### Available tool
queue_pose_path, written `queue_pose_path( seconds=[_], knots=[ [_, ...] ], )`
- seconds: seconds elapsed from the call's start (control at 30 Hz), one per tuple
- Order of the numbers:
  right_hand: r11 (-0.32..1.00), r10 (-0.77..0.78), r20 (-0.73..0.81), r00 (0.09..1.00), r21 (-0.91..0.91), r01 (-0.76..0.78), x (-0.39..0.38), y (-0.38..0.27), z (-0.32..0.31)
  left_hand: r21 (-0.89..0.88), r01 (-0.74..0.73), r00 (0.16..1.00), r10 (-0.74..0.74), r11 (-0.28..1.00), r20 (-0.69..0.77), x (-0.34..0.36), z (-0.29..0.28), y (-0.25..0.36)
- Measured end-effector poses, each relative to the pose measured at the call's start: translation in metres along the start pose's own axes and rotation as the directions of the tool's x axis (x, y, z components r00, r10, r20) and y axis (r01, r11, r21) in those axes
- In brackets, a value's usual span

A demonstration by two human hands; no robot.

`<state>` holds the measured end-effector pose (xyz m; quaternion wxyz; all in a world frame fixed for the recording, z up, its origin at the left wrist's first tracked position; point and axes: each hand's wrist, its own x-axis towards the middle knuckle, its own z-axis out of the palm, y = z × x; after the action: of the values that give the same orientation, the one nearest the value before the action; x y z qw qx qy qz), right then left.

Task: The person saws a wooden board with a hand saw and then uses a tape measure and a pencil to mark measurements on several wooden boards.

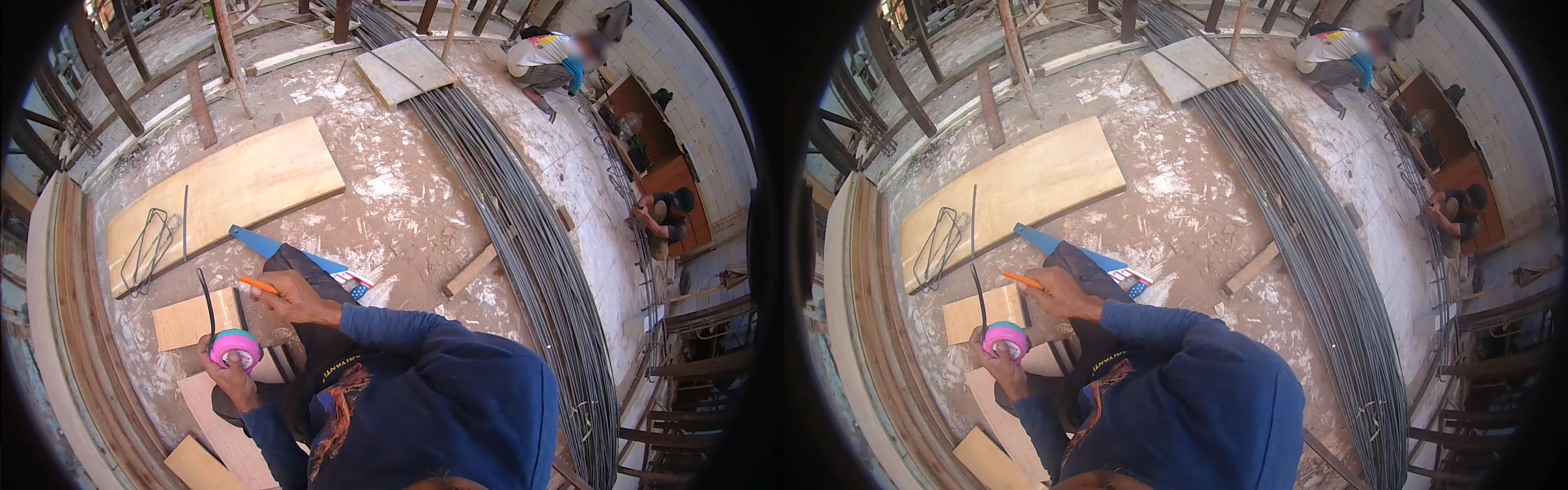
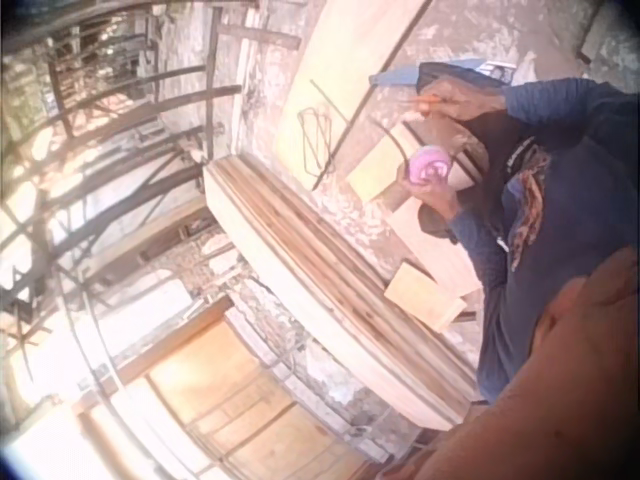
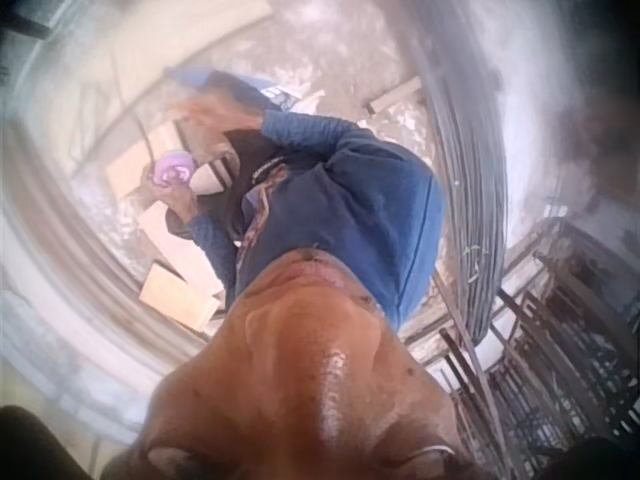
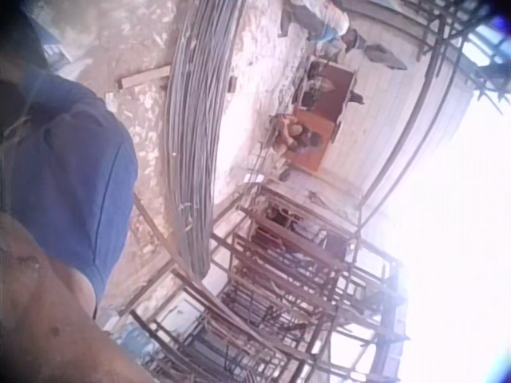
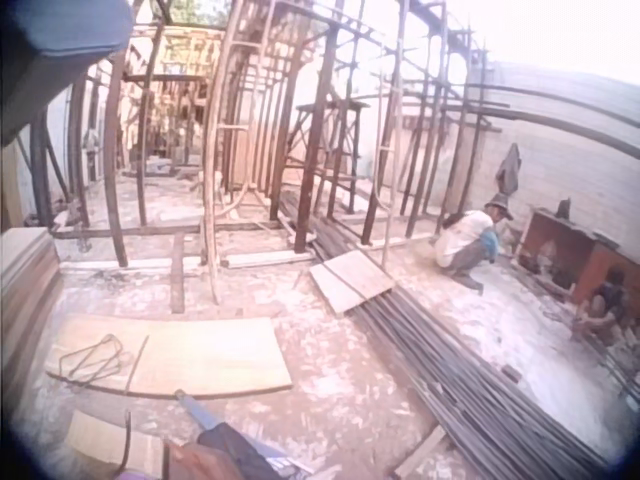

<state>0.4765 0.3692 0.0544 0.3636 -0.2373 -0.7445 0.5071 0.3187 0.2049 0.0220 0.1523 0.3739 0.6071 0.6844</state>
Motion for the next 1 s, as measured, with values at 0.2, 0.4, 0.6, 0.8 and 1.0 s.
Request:
queue_pose_path(
  seconds=[0.2, 0.4, 0.6, 0.8, 1.0],
  knots=[
    [0.991, 0.029, 0.037, 0.999, 0.133, -0.034, 0.002, 0.009, -0.004, -0.284, 0.21, 0.967, -0.241, 0.935, -0.078, 0.017, 0.014, 0.009],
    [0.975, 0.173, 0.098, 0.98, 0.124, -0.184, -0.009, 0.008, 0.011, -0.595, 0.297, 0.912, -0.406, 0.747, -0.055, 0.016, 0.016, -0.006],
    [0.969, 0.152, 0.224, 0.963, 0.16, -0.19, -0.029, 0.014, 0.043, -0.64, 0.362, 0.88, -0.475, 0.678, -0.006, 0.008, 0.026, -0.011],
    [0.975, 0.18, 0.181, 0.967, 0.097, -0.2, -0.035, 0.018, 0.053, -0.594, 0.32, 0.893, -0.444, 0.738, -0.07, 0.005, 0.042, -0.006],
    [0.966, 0.219, 0.055, 0.974, 0.129, -0.224, -0.036, 0.008, 0.054, -0.61, 0.255, 0.879, -0.443, 0.75, -0.176, 0.012, 0.042, -0.006]
  ],
)
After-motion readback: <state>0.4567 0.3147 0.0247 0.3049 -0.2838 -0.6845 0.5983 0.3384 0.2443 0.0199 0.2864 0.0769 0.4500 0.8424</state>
